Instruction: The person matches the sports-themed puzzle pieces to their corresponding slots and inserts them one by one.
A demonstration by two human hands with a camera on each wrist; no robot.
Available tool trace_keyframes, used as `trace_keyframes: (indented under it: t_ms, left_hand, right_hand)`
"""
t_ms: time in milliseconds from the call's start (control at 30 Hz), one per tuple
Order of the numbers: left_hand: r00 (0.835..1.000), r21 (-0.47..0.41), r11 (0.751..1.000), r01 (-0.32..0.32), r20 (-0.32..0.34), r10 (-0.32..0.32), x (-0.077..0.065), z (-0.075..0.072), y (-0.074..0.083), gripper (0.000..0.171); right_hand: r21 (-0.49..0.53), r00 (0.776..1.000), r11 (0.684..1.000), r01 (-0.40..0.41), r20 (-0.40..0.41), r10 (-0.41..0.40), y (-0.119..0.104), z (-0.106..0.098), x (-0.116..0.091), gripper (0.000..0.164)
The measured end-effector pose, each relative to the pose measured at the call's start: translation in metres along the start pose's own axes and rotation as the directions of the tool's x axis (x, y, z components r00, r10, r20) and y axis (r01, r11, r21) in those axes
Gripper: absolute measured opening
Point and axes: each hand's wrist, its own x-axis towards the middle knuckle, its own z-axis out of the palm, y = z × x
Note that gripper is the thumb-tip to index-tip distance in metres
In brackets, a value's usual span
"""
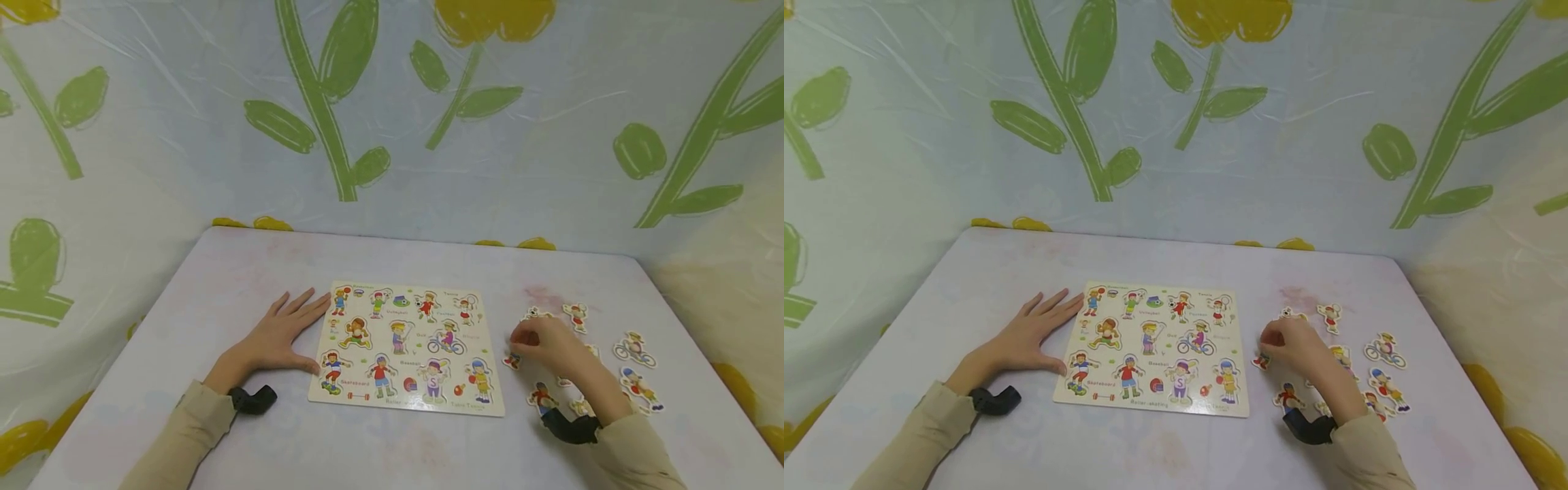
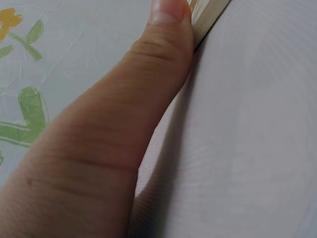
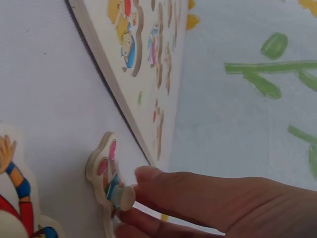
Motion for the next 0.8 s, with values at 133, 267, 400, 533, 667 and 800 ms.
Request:
trace_keyframes:
  t_ms: [133, 267, 400, 533, 667, 800]
  left_hand:
    - [1.0, -0.006, 1.0, -0.004, 0.0, 0.004, -0.0004, -0.0001, -0.0005, 0.124]
    - [1.0, -0.004, 1.0, 0.001, 0.005, -0.001, 0.0001, -0.0002, -0.0006, 0.123]
    - [1.0, -0.002, 1.0, -0.002, 0.002, 0.002, 0.0001, -0.0012, 0.0005, 0.123]
    - [1.0, -0.004, 1.0, 0.0, 0.008, 0.0, -0.0005, -0.0025, 0.0022, 0.123]
    - [1.0, -0.003, 1.0, 0.006, 0.012, -0.006, -0.0003, -0.0027, 0.0024, 0.123]
    - [1.0, -0.006, 1.0, 0.005, 0.005, -0.005, -0.0003, -0.0019, 0.0024, 0.123]
  right_hand:
    - [0.02, 0.999, 1.0, 0.012, 0.036, -0.013, 0.0047, 0.0028, -0.0005, 0.007]
    - [0.03, 0.999, 0.999, 0.013, 0.036, -0.014, 0.0062, 0.0046, -0.0001, 0.008]
    - [0.021, 1.0, 1.0, -0.001, 0.03, 0.0, 0.0051, 0.0053, -0.0002, 0.008]
    - [0.025, 1.0, 1.0, -0.002, 0.029, 0.002, 0.0039, 0.0051, 0.0004, 0.008]
    - [0.036, 1.0, 0.999, 0.014, 0.026, -0.014, 0.0035, 0.0046, 0.0016, 0.008]
    - [0.04, 1.0, 0.999, 0.01, 0.023, -0.011, 0.0029, 0.0039, 0.0016, 0.008]
